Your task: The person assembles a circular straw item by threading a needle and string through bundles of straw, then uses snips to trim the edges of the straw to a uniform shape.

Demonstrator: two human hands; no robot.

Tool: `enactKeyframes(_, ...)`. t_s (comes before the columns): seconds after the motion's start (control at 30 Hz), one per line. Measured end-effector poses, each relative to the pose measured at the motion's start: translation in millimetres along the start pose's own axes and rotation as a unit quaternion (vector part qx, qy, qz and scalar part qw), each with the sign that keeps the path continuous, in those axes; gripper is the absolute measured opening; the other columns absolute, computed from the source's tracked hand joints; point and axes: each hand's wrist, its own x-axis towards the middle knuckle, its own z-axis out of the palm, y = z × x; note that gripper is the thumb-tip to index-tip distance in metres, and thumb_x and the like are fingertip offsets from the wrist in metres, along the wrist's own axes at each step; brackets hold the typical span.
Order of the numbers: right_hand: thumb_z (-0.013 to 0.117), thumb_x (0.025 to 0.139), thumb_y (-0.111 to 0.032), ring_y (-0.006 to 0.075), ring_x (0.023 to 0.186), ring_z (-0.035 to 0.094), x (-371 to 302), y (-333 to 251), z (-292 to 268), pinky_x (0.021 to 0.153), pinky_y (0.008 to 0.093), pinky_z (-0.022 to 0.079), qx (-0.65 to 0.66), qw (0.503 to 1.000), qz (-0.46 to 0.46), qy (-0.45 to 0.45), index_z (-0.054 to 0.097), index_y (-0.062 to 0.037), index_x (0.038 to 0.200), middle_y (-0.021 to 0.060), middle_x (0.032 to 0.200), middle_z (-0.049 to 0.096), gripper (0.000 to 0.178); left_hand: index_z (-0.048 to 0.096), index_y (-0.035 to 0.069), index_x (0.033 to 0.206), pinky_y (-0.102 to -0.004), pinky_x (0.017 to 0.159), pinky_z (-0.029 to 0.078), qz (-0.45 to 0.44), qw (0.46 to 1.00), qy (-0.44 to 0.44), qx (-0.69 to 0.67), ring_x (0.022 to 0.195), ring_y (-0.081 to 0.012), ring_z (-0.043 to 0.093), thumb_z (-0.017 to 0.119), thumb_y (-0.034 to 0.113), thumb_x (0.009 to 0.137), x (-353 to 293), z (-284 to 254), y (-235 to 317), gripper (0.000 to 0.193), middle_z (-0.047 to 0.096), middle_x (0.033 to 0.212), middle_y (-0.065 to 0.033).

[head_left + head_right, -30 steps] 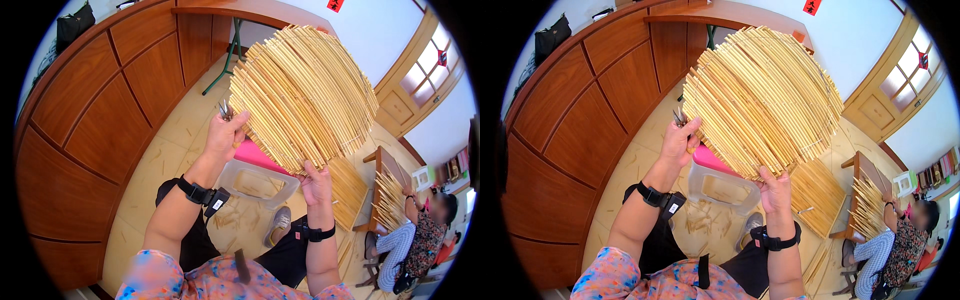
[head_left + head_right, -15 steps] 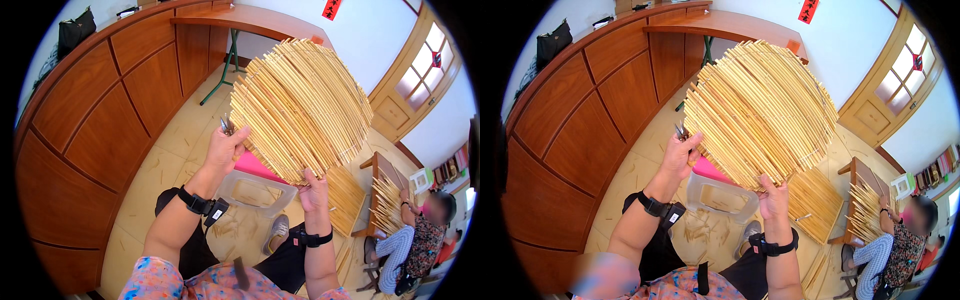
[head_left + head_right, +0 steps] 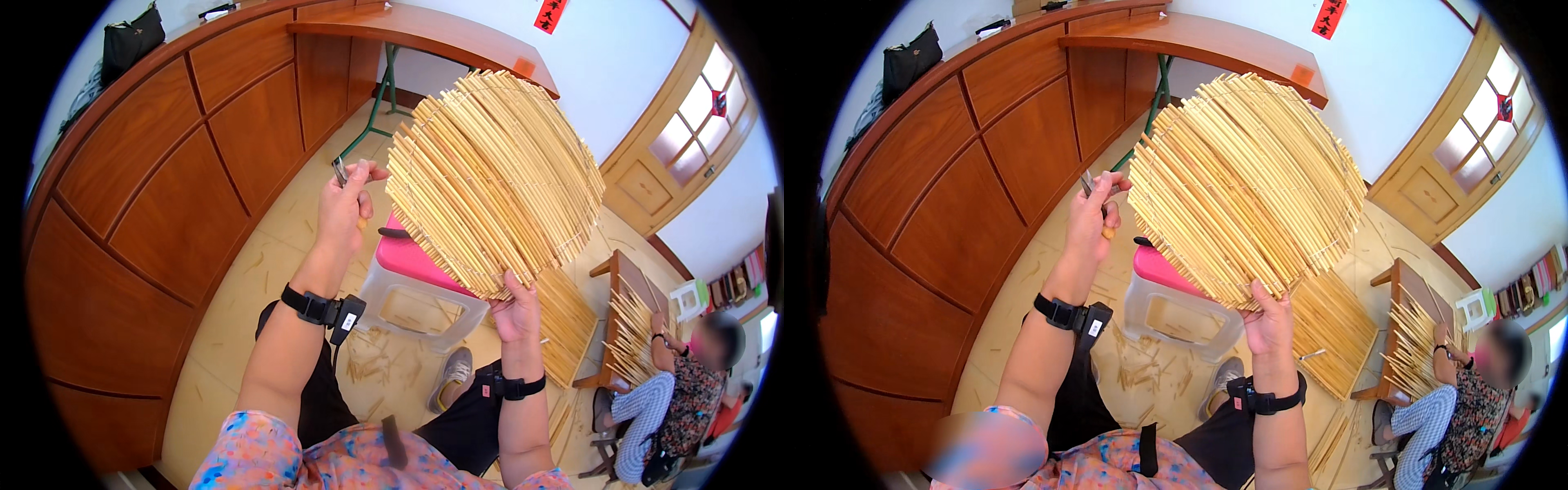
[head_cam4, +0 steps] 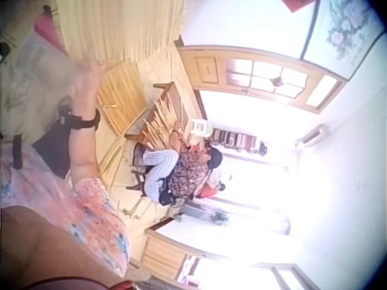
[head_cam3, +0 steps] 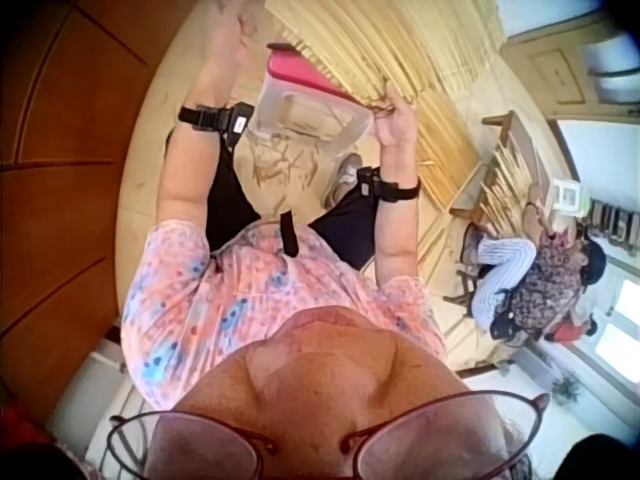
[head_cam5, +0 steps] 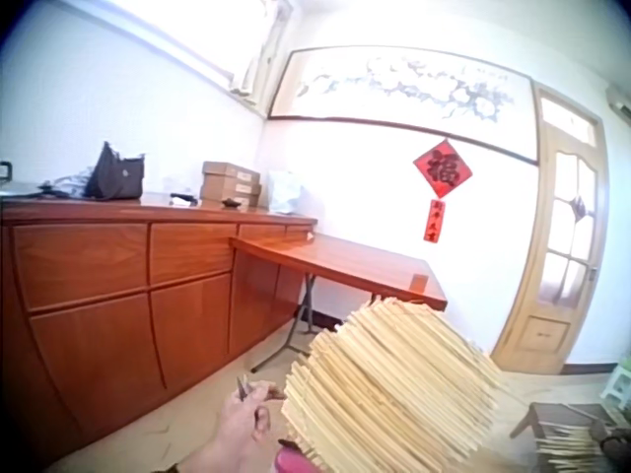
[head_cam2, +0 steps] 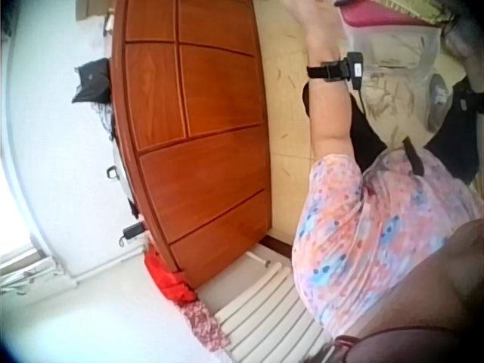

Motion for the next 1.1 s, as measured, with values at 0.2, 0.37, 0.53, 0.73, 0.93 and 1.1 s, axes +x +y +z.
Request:
enactKeyframes(0.2,0.062,0.084,-0.004,0.0231,0.089,0.065,1,-5,1,0.068,0.0372,0.058,-0.002,1.0,0.012,0.002,0.047,-0.0086,0.124,0.0104,0.109,0.062,0.044,0.06,0.001,0.092,-0.0191,0.039,0.03,-0.025,0.999,-0.029,-0.021,0.045,-0.0047,0.04,0.06,0.032,0.09,1,4,6,0.031,0.063,0.09,-0.0082)
enactKeyframes(0.37,0.06,0.086,-0.005,0.0245,0.095,0.064,0,-9,-4,0.075,0.0395,0.058,-0.013,1.0,0.019,-0.003,0.047,-0.0073,0.125,0.0119,0.113,0.061,0.041,0.061,0.002,0.09,-0.0193,0.039,0.03,-0.036,0.998,-0.053,-0.015,0.044,-0.0048,0.04,0.063,0.031,0.088,2,7,6,0.029,0.058,0.071,-0.0021)
enactKeyframes(0.53,0.06,0.085,-0.003,0.0243,0.098,0.063,0,-11,-1,0.075,0.0381,0.057,-0.033,0.999,0.008,-0.01,0.047,-0.0078,0.125,0.0112,0.115,0.06,0.042,0.061,0.003,0.09,-0.0192,0.04,0.03,-0.015,0.999,-0.037,0.011,0.043,-0.0045,0.04,0.065,0.027,0.086,5,9,14,0.025,0.053,0.059,0.0019)
enactKeyframes(0.73,0.06,0.083,-0.002,0.0255,0.103,0.061,0,-14,-3,0.081,0.0409,0.055,-0.023,0.999,0.025,0.004,0.045,-0.0079,0.128,0.0114,0.118,0.059,0.048,0.064,0.004,0.091,-0.0182,0.041,0.031,0.038,0.998,-0.039,0.038,0.045,-0.0037,0.042,0.064,0.023,0.086,12,-2,21,0.02,0.059,0.07,0.0)
enactKeyframes(0.93,0.061,0.082,0.0,0.0266,0.105,0.06,1,-16,-5,0.085,0.0421,0.053,-0.028,0.999,0.017,-0.002,0.045,-0.0066,0.128,0.0118,0.12,0.058,0.049,0.065,0.005,0.09,-0.0167,0.043,0.032,0.037,0.995,-0.043,0.078,0.054,-0.002,0.045,0.064,0.025,0.086,16,-2,20,0.02,0.061,0.077,0.0019)
enactKeyframes(1.1,0.062,0.081,0.0,0.0267,0.107,0.059,3,-20,-7,0.087,0.0419,0.052,-0.037,0.999,0.017,-0.019,0.045,-0.0055,0.128,0.0119,0.12,0.058,0.05,0.064,0.004,0.091,-0.017,0.048,0.036,0.029,0.994,-0.031,0.104,0.06,-0.0023,0.048,0.064,0.023,0.087,20,-1,20,0.019,0.061,0.079,0.0021)
